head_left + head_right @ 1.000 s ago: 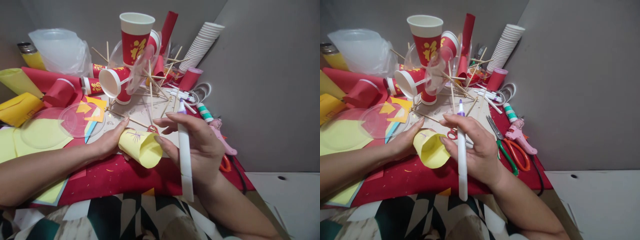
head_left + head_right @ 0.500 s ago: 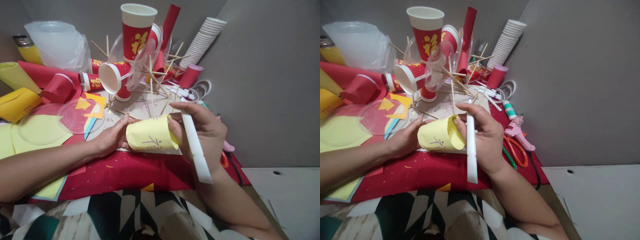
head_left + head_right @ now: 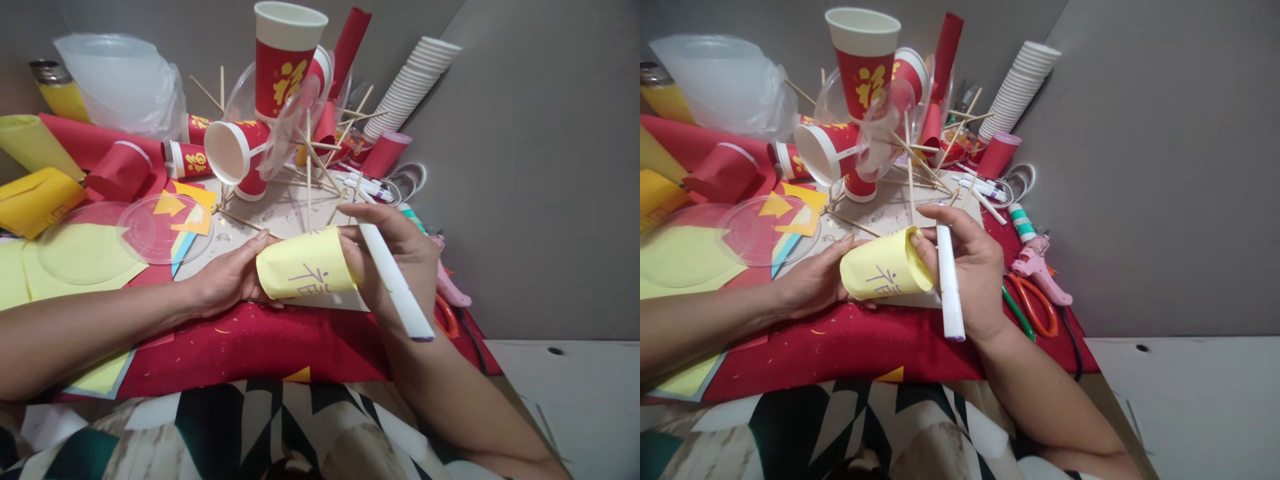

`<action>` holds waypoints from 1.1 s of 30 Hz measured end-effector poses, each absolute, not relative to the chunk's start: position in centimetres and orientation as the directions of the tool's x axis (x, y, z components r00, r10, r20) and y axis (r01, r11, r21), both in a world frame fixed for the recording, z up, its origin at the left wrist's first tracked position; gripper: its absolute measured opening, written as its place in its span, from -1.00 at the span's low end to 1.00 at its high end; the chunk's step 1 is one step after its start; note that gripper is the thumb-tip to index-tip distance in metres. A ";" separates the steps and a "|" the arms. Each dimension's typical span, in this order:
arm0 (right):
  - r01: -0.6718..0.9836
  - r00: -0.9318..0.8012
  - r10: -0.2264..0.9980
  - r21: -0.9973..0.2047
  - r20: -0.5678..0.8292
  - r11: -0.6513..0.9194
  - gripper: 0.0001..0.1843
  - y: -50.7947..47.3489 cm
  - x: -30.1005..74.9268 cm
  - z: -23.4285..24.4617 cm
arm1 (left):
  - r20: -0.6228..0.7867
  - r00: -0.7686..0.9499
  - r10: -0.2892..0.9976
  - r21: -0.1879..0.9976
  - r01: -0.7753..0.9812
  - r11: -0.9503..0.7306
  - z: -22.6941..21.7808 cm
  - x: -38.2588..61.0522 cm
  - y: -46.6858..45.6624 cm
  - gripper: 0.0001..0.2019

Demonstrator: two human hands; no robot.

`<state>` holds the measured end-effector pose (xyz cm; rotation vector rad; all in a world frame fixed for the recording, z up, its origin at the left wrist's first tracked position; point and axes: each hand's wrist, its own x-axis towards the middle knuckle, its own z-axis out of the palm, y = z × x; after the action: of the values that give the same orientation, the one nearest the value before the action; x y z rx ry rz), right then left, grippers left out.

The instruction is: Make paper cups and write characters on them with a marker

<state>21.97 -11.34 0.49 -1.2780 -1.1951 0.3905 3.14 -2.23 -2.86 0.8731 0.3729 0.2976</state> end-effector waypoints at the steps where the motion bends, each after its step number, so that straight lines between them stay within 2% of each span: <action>1: 0.369 0.394 0.789 -0.867 0.472 0.334 -0.69 -11.2 22.1 0.3 | -0.194 0.895 0.402 0.785 -0.104 0.610 -2.9 3.1 -2.2 -0.46; 6: 0.408 0.340 0.754 -0.810 0.562 0.421 -0.68 -10.7 22.7 -0.5 | -0.216 0.870 0.443 0.799 -0.103 0.592 -2.7 3.0 -2.5 -0.55; 10: 0.430 0.326 0.745 -0.793 0.582 0.431 -0.68 -10.5 22.9 -0.5 | -0.244 0.855 0.457 0.795 -0.093 0.599 -2.6 3.1 -2.3 -0.57; 14: 0.479 0.406 0.686 -0.780 0.604 0.402 -0.77 -10.6 22.7 -0.1 | -0.287 0.858 0.426 0.744 -0.081 0.664 -2.7 3.1 -1.5 -0.47; 18: 0.464 0.482 0.612 -0.775 0.627 0.428 -0.74 -10.9 22.2 -0.1 | -0.336 0.850 0.405 0.685 -0.075 0.725 -2.5 3.0 -0.7 -0.45; 21: 0.497 0.409 0.573 -0.700 0.710 0.513 -0.70 -11.3 21.5 -0.3 | -0.346 0.846 0.405 0.676 -0.075 0.733 -2.4 3.0 -0.4 -0.43; 24: 0.530 0.268 0.607 -0.640 0.748 0.556 -0.61 -11.6 21.2 -0.6 | -0.343 0.853 0.392 0.671 -0.069 0.738 -2.4 3.0 -0.5 -0.44; 29: 0.554 0.157 0.671 -0.627 0.725 0.548 -0.46 -11.7 21.8 -1.1 | -0.362 0.862 0.354 0.670 -0.023 0.742 -2.4 2.9 -0.6 -0.42; 33: 0.538 0.146 0.680 -0.635 0.718 0.554 -0.51 -11.8 21.8 -1.0 | -0.348 0.894 0.281 0.652 0.015 0.758 -2.9 2.7 -0.6 -0.42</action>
<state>21.84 -11.82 -1.00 -1.0877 -1.5118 0.1388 2.73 -0.62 -2.85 0.7006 0.4492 0.1503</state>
